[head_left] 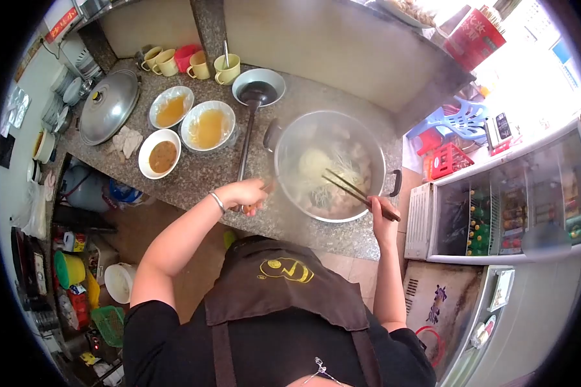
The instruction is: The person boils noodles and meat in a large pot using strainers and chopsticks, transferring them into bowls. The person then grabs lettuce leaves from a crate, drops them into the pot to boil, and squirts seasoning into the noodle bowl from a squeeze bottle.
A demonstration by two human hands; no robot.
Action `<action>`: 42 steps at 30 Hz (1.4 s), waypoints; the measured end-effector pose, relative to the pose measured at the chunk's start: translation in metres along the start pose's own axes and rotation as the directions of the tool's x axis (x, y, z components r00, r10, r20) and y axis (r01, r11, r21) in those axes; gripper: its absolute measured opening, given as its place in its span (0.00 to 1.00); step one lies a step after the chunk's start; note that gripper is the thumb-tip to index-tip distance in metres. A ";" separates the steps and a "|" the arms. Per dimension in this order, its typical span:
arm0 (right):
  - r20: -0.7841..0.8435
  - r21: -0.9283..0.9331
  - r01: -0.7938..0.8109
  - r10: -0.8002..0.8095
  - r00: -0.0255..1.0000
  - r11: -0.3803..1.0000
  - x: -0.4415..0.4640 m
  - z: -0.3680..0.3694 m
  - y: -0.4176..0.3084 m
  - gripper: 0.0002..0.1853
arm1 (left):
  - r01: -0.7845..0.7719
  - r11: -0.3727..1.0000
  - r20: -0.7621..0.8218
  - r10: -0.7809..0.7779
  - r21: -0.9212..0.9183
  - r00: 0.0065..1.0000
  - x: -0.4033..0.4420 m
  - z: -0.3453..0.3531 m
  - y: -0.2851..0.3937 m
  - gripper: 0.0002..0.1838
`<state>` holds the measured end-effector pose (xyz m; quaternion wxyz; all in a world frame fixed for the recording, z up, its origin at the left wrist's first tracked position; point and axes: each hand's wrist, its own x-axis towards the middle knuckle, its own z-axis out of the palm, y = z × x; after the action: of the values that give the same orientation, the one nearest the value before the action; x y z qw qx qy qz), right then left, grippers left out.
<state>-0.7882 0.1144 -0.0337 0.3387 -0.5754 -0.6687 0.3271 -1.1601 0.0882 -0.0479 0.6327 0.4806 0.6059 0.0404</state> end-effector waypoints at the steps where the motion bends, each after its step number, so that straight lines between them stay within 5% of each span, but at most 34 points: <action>1: -0.048 0.208 -0.019 0.030 0.998 0.978 -0.004 0.003 0.001 0.13 | -0.020 0.991 0.041 0.025 -0.130 0.999 0.001 0.000 -0.004 0.09; 6: -0.180 0.227 0.002 0.039 0.983 0.974 -0.013 -0.003 0.005 0.11 | -0.002 0.827 0.161 0.112 -0.562 0.981 0.015 0.000 -0.044 0.08; 8: -0.138 0.367 -0.043 0.100 0.985 0.929 -0.015 -0.006 -0.001 0.12 | 0.060 0.634 0.176 0.122 -0.771 0.977 0.005 0.004 -0.045 0.06; 15: -0.293 0.448 -0.042 0.191 0.937 0.893 -0.053 -0.061 0.000 0.15 | -0.077 0.611 0.032 0.166 -0.788 0.986 -0.027 0.042 -0.030 0.06; 17: -0.197 0.497 -0.218 0.354 0.914 0.840 -0.063 -0.048 0.020 0.14 | -0.138 0.617 -0.039 0.171 -0.775 0.984 -0.038 0.055 -0.022 0.05; 23: -0.220 0.888 -0.081 0.573 0.789 0.452 -0.065 0.046 0.101 0.14 | -0.215 0.560 -0.111 0.213 -0.800 0.971 -0.080 0.079 -0.005 0.07; 25: -0.121 0.987 0.036 0.584 0.803 0.156 -0.060 0.052 0.122 0.13 | -0.227 0.574 -0.109 0.233 -0.787 0.966 -0.084 0.081 -0.004 0.08; 28: -0.081 0.994 0.025 0.586 0.806 0.104 -0.055 0.051 0.130 0.14 | -0.197 0.559 -0.093 0.208 -0.806 0.974 -0.084 0.083 -0.007 0.07; 34: -0.138 0.979 0.066 0.387 0.912 0.194 -0.048 0.019 0.100 0.14 | -0.161 0.606 -0.050 0.195 -0.779 0.980 -0.053 0.083 -0.012 0.05; 42: -0.253 0.938 0.154 0.309 0.917 0.311 -0.041 -0.012 0.049 0.16 | -0.120 0.607 -0.011 0.181 -0.786 0.983 -0.034 0.078 -0.011 0.08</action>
<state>-0.7473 0.0805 -0.0707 0.7186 -0.3516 -0.2382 0.5507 -1.1122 0.0172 -0.0452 0.7935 0.2074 0.4628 0.3365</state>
